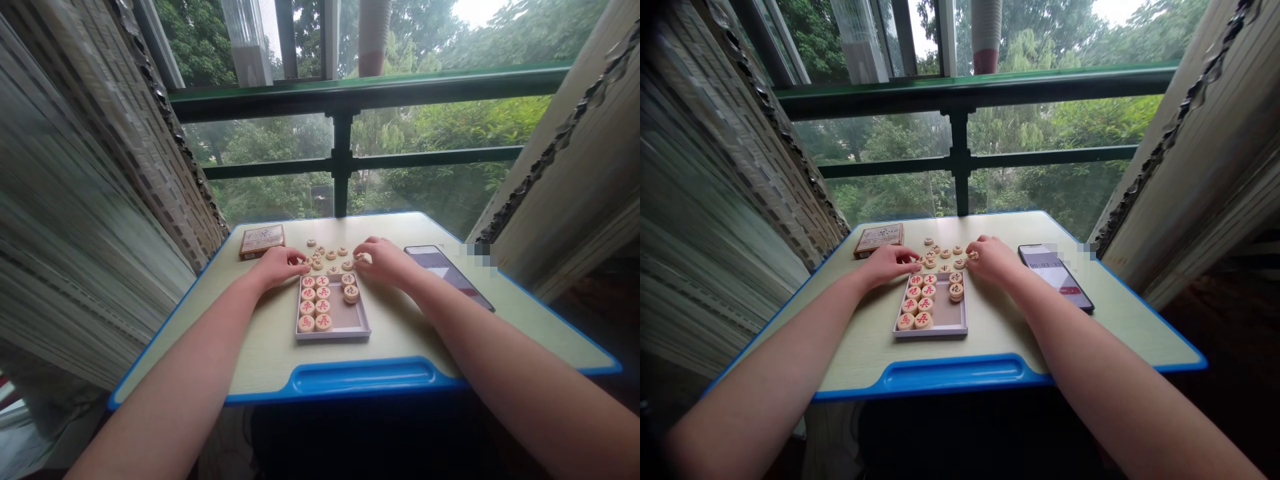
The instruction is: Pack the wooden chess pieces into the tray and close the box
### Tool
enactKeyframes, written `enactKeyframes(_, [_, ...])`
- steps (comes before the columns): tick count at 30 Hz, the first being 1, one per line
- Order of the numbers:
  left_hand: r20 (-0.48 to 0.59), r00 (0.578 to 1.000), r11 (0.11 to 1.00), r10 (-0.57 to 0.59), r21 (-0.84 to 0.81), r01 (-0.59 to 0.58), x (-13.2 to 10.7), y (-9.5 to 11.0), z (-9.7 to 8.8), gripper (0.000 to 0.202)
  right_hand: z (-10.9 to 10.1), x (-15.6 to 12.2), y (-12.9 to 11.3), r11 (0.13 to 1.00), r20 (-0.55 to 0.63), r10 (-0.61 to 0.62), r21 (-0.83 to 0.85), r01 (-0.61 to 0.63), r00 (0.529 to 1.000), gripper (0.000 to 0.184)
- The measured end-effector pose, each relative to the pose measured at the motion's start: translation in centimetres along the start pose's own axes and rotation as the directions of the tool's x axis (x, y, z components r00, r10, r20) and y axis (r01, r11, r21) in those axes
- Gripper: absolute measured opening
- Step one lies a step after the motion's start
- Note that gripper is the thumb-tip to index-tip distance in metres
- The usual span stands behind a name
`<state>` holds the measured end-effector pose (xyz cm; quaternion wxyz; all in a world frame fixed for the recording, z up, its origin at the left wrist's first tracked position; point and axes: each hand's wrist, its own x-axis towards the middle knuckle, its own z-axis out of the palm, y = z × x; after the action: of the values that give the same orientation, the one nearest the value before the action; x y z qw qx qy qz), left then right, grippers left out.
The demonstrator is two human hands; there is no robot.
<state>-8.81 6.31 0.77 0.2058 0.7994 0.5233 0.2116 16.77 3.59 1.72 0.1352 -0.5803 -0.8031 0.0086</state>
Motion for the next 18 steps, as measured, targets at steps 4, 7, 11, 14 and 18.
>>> enactKeyframes(4, [-0.037,0.999,0.999,0.006,0.044,-0.004,-0.03,0.06,0.07,0.042,0.01,0.01,-0.21,0.994,0.051,-0.075,0.082,0.070,0.996,0.028])
enactKeyframes(7, [-0.043,0.999,0.997,0.023,0.073,-0.020,-0.08,0.09,0.08,0.041,0.02,0.05,-0.32,0.987,0.074,-0.122,0.118,0.113,0.990,0.026])
enactKeyframes(11, [-0.037,0.999,0.997,0.029,0.071,-0.026,-0.09,0.10,0.05,0.042,0.12,0.14,-0.28,0.990,0.065,-0.099,0.106,0.092,0.993,0.028])
enactKeyframes(14, [-0.045,0.999,0.997,0.027,0.070,-0.024,-0.02,0.05,0.12,0.042,0.17,0.13,-0.33,0.987,0.082,-0.150,0.074,0.144,0.985,0.029])
enactKeyframes(18, [-0.067,0.996,0.998,0.050,0.047,-0.047,0.02,-0.06,0.23,0.042,0.18,0.09,-0.46,0.988,0.076,-0.149,0.041,0.146,0.986,0.023])
